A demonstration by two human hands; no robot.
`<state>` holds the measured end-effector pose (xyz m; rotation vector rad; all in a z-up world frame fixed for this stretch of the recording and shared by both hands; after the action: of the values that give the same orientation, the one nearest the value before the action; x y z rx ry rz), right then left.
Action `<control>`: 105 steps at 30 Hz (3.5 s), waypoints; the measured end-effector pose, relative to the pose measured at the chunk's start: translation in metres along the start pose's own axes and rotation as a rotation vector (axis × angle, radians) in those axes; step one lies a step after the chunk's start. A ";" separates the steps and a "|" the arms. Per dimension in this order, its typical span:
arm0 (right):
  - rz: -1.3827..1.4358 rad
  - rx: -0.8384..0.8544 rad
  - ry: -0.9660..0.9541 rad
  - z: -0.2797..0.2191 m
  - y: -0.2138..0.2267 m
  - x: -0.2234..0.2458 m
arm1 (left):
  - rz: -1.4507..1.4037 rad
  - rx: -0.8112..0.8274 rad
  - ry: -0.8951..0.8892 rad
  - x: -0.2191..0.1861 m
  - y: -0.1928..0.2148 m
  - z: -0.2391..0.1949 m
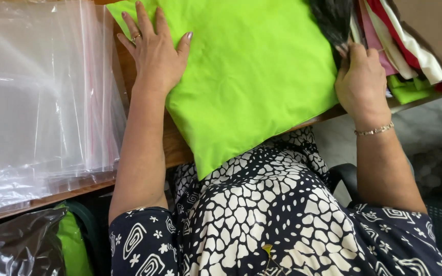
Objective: The person uses a feather duster to clean the surface of a lime green pillow resting on their lap. They repeatedly brush the pillow with the duster and occasionally smooth the fabric with their hands.
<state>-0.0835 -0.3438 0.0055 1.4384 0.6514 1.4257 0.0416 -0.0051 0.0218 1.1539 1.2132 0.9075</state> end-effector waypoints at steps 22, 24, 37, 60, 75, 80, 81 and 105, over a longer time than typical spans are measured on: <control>-0.309 -0.037 0.677 -0.010 -0.038 0.105 | -0.084 -0.050 0.079 -0.021 -0.003 -0.008; -0.525 -0.092 0.528 0.031 -0.046 0.064 | 0.100 -0.061 -0.023 -0.018 -0.017 -0.004; 0.114 -0.224 0.618 0.034 0.013 0.115 | 0.116 -0.129 -0.063 -0.022 -0.019 -0.005; -0.209 -0.174 0.371 0.070 -0.014 0.086 | -0.501 -0.666 -0.031 -0.003 -0.029 -0.013; -0.337 -0.030 0.356 0.077 -0.053 0.041 | 0.125 0.050 -0.045 -0.016 -0.031 -0.004; -0.309 -0.179 0.318 0.073 -0.026 0.037 | -0.014 -0.035 0.002 -0.014 -0.028 -0.005; -0.249 -0.247 0.378 0.068 -0.018 0.050 | -0.098 -0.100 0.029 -0.011 -0.026 -0.004; -0.177 -0.257 0.461 0.021 0.008 0.068 | -0.113 -0.278 0.005 -0.010 -0.034 -0.004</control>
<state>-0.0536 -0.2926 0.0452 0.8344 0.8237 1.6441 0.0340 -0.0209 -0.0092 0.8543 1.1044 0.9591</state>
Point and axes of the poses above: each hand's wrist, its own z-axis towards the middle knuckle, its own y-axis out of the back of the hand, x = y × z, the point moved 5 cm from there along z, towards the middle knuckle, and after that the axes turned 6 degrees about z, right-handed, at the moved point
